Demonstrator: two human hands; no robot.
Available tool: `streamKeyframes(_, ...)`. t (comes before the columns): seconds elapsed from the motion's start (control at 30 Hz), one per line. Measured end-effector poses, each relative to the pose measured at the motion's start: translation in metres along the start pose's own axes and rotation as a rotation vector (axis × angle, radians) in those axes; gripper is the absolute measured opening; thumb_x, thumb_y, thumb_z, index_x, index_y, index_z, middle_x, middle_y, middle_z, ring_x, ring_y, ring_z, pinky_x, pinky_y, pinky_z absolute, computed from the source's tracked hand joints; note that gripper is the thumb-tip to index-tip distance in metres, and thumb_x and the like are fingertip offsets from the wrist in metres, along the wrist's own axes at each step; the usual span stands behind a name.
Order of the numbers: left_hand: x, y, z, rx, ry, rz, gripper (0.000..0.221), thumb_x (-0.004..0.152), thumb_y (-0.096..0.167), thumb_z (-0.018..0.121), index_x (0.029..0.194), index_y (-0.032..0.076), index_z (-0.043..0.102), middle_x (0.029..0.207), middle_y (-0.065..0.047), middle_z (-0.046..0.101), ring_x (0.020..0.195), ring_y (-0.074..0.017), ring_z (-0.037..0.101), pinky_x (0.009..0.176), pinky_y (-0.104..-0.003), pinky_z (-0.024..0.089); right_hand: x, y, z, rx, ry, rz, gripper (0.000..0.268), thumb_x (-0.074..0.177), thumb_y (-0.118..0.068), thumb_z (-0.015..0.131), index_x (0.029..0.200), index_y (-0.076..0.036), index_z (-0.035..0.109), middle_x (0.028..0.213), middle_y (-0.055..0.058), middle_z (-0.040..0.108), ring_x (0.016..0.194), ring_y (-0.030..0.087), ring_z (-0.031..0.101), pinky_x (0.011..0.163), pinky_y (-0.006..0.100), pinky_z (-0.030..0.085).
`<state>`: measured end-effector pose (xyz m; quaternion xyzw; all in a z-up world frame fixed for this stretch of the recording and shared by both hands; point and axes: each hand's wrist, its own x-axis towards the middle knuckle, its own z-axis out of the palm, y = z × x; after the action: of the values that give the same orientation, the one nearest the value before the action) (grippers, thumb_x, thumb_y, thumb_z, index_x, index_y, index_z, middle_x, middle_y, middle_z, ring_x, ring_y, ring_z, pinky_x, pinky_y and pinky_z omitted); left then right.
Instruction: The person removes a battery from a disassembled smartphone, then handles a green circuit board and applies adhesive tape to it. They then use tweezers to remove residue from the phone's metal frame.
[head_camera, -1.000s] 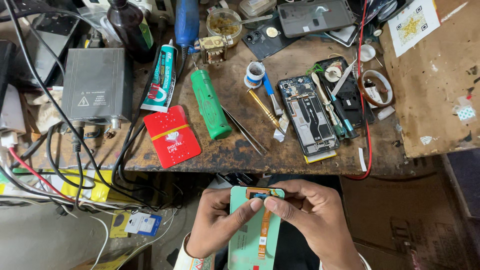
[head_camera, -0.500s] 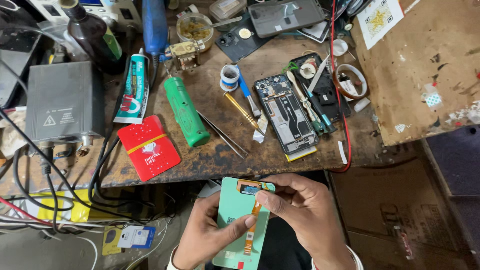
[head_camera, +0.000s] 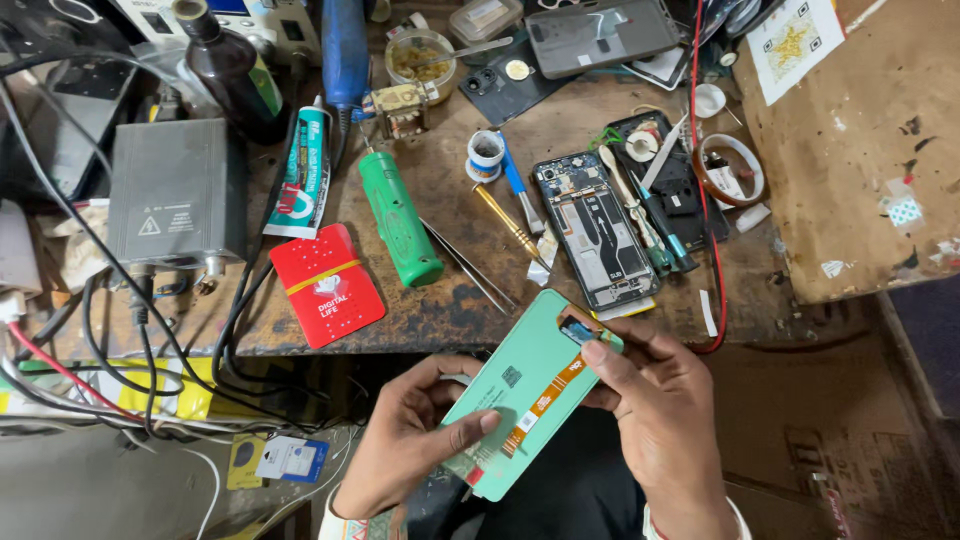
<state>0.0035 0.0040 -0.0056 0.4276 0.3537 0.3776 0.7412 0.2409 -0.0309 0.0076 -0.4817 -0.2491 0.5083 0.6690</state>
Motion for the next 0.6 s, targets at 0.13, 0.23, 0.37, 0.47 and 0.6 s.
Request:
streamKeyframes(0.13,-0.005,0.019,-0.003,0.044,0.396,0.161,0.041,0.084,0.007,0.077,0.123,0.001,0.067,0.083,-0.012,0.076,0.071,-0.0142,0.069,0.064,-0.025,0.055,0.004,-0.009,-0.012,0.062,0.034,0.008,0.027,0.090,-0.001,0.069,0.117,0.002,0.066,0.102,0.016,0.075,0.083,0.021,0.075,0.067,0.040,0.065)
streamKeyframes(0.23,0.002,0.034,0.006,0.540,0.798,0.232,0.037,0.090,0.020,0.079,0.120,0.001,0.070,0.083,-0.012,0.075,0.069,-0.0201,0.068,0.064,-0.029,0.052,0.006,-0.013,-0.022,0.153,0.096,-0.017,0.025,0.092,-0.002,0.069,0.116,-0.002,0.064,0.105,0.015,0.074,0.086,0.021,0.075,0.072,0.039,0.065)
streamKeyframes(0.37,0.041,0.055,0.021,1.399,1.039,0.480,0.069,0.080,0.051,0.087,0.124,0.003,0.065,0.103,-0.016,0.070,0.097,-0.0348,0.065,0.077,-0.048,0.053,0.004,-0.019,-0.027,0.208,0.130,-0.081,0.023,0.094,-0.002,0.070,0.116,-0.006,0.062,0.108,0.012,0.074,0.091,0.019,0.075,0.075,0.037,0.064)
streamKeyframes(0.47,0.062,0.066,0.031,1.428,1.031,0.242,0.103,0.067,0.069,0.083,0.137,-0.002,0.056,0.105,-0.021,0.063,0.097,-0.0400,0.061,0.072,-0.053,0.053,0.000,-0.024,-0.033,0.184,0.158,-0.102,0.023,0.096,-0.002,0.069,0.117,-0.007,0.063,0.105,0.009,0.073,0.091,0.018,0.074,0.076,0.037,0.064)
streamKeyframes(0.6,0.081,0.071,0.035,1.413,0.953,0.246,0.095,0.074,0.057,0.079,0.144,-0.001,0.051,0.110,-0.023,0.061,0.091,-0.0418,0.063,0.067,-0.053,0.052,-0.004,-0.027,-0.042,0.191,0.168,-0.119,0.023,0.096,-0.002,0.069,0.117,-0.007,0.064,0.106,0.010,0.075,0.091,0.018,0.074,0.074,0.036,0.063)
